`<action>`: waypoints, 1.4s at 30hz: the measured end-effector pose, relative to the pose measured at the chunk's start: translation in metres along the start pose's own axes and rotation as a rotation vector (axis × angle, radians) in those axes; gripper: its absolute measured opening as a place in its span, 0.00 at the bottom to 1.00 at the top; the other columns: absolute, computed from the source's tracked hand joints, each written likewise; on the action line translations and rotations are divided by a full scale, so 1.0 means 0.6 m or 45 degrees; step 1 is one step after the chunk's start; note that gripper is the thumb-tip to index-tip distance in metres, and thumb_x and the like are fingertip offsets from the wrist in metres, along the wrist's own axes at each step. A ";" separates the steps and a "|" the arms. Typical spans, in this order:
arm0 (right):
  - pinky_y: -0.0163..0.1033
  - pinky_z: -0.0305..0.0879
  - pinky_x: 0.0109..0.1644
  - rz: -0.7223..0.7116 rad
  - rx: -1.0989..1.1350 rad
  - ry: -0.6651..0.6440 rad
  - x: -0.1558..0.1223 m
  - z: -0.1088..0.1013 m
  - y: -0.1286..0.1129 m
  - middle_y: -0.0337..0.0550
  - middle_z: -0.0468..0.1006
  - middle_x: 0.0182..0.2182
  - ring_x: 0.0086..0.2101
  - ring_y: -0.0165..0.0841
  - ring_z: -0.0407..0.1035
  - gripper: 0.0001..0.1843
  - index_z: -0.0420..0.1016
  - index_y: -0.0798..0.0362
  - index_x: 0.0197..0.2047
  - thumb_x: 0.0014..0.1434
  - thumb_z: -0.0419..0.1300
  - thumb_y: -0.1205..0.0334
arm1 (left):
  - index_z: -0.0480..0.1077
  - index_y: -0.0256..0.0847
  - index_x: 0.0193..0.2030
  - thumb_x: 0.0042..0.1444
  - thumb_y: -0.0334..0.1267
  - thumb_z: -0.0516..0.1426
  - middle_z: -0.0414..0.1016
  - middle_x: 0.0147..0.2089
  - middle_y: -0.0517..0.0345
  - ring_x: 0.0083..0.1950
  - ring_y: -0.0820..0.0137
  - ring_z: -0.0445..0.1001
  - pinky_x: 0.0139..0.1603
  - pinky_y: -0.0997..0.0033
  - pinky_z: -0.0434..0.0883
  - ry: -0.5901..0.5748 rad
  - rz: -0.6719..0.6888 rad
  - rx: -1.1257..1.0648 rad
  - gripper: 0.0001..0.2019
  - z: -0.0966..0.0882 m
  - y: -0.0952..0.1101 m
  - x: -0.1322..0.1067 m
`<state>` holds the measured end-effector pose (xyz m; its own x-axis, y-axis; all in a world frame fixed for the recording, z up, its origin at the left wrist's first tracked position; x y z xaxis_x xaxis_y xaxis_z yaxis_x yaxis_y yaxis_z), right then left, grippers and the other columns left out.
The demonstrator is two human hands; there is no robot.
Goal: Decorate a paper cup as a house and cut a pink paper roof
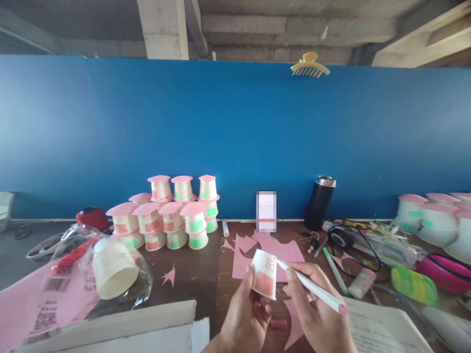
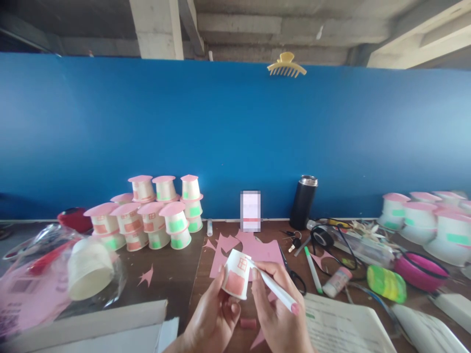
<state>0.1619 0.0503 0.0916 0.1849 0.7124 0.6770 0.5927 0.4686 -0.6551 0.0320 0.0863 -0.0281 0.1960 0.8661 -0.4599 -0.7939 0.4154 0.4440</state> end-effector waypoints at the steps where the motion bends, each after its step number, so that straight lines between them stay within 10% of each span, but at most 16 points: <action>1: 0.32 0.70 0.26 -0.005 0.001 -0.003 0.000 0.001 0.000 0.40 0.75 0.32 0.27 0.31 0.75 0.07 0.71 0.48 0.44 0.63 0.57 0.58 | 0.72 0.33 0.38 0.51 0.46 0.65 0.68 0.23 0.62 0.17 0.81 0.61 0.16 0.82 0.65 -0.008 -0.010 -0.005 0.16 0.000 -0.002 0.001; 42: 0.32 0.71 0.28 -0.034 -0.014 -0.048 0.001 0.004 -0.007 0.41 0.77 0.30 0.27 0.32 0.74 0.06 0.71 0.50 0.42 0.64 0.56 0.58 | 0.70 0.30 0.38 0.60 0.43 0.58 0.66 0.25 0.60 0.19 0.81 0.61 0.19 0.81 0.63 -0.047 0.027 0.077 0.13 0.001 -0.008 0.008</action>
<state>0.1575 0.0501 0.0943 0.1390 0.7192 0.6808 0.6057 0.4821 -0.6330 0.0368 0.0887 -0.0321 0.2016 0.8840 -0.4217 -0.7623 0.4120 0.4992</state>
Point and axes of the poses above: each hand's wrist, its own x-axis towards the middle knuckle, its own z-axis out of the palm, y = z × x, the point moved 10 cm from there along x, towards the middle knuckle
